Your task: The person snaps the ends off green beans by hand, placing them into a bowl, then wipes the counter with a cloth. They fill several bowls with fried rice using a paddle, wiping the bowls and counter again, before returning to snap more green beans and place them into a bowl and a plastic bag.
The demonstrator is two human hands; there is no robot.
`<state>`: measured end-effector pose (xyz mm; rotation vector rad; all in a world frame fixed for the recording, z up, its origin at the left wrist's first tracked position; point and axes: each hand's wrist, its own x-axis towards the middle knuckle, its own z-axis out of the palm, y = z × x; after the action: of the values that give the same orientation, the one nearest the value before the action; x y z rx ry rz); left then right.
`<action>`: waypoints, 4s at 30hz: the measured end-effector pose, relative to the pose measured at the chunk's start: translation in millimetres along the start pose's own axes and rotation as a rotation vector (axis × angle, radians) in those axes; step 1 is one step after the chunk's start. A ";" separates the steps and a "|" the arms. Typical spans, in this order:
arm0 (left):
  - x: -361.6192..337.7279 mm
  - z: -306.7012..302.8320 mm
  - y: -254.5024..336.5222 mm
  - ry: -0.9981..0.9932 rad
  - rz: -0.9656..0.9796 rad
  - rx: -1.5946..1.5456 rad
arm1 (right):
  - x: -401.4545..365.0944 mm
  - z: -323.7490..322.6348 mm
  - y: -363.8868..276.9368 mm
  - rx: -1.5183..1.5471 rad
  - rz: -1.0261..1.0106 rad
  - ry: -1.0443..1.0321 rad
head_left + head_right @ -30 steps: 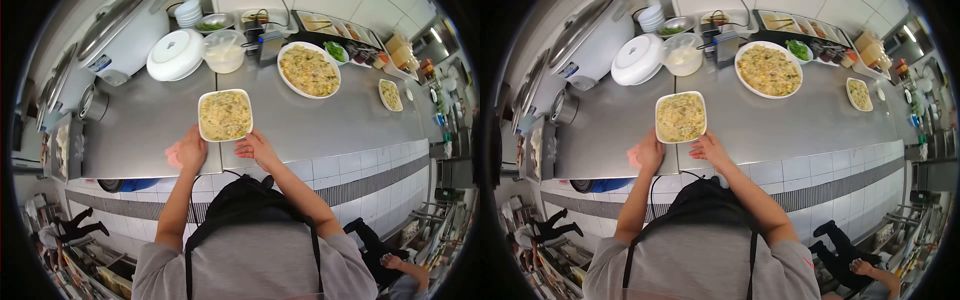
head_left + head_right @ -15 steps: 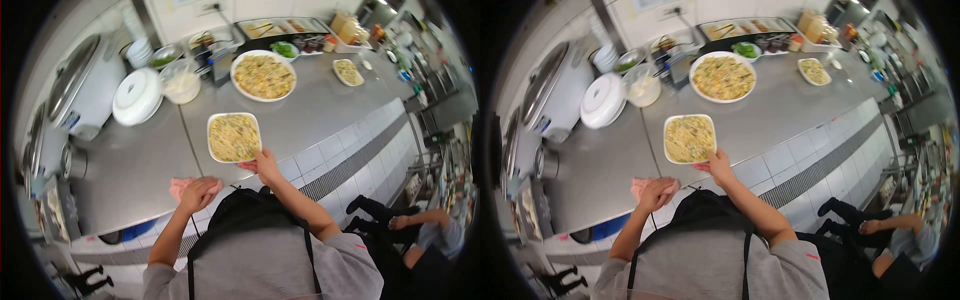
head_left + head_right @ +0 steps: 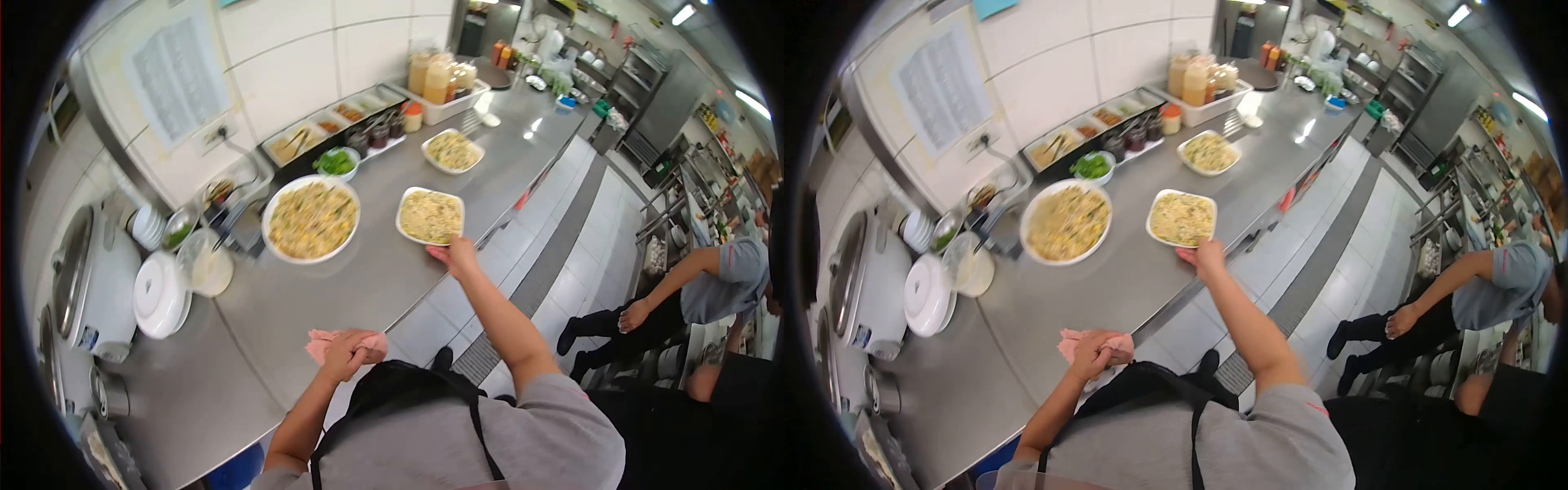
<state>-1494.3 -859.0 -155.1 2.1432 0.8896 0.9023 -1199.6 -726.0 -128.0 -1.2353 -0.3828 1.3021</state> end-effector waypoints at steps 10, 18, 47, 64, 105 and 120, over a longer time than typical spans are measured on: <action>234.1 181.9 58.7 0.421 -0.248 -0.532 | -11.0 -131.4 -70.4 0.095 0.281 -0.550; 343.0 260.7 90.2 0.052 -0.092 -0.399 | -4.3 -307.3 -216.6 -0.241 -0.463 0.036; 505.6 264.1 -36.2 1.427 -0.686 -0.857 | 449.8 -47.4 -220.2 -0.972 -0.790 -0.942; 637.2 323.4 -51.7 1.947 -0.565 -0.718 | 443.4 -129.7 -195.7 -0.353 -0.204 -0.772; 354.6 203.0 13.0 1.731 -1.011 -0.374 | 333.6 30.5 -126.2 -0.851 -0.775 -1.147; 415.1 231.1 -2.6 1.744 -0.740 -0.710 | 319.8 -34.0 -124.1 -0.809 -0.414 -1.090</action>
<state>-1093.5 -604.1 -143.8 -0.0495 1.5189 2.0991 -1010.1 -440.5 -165.1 -0.8495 -1.9792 1.3843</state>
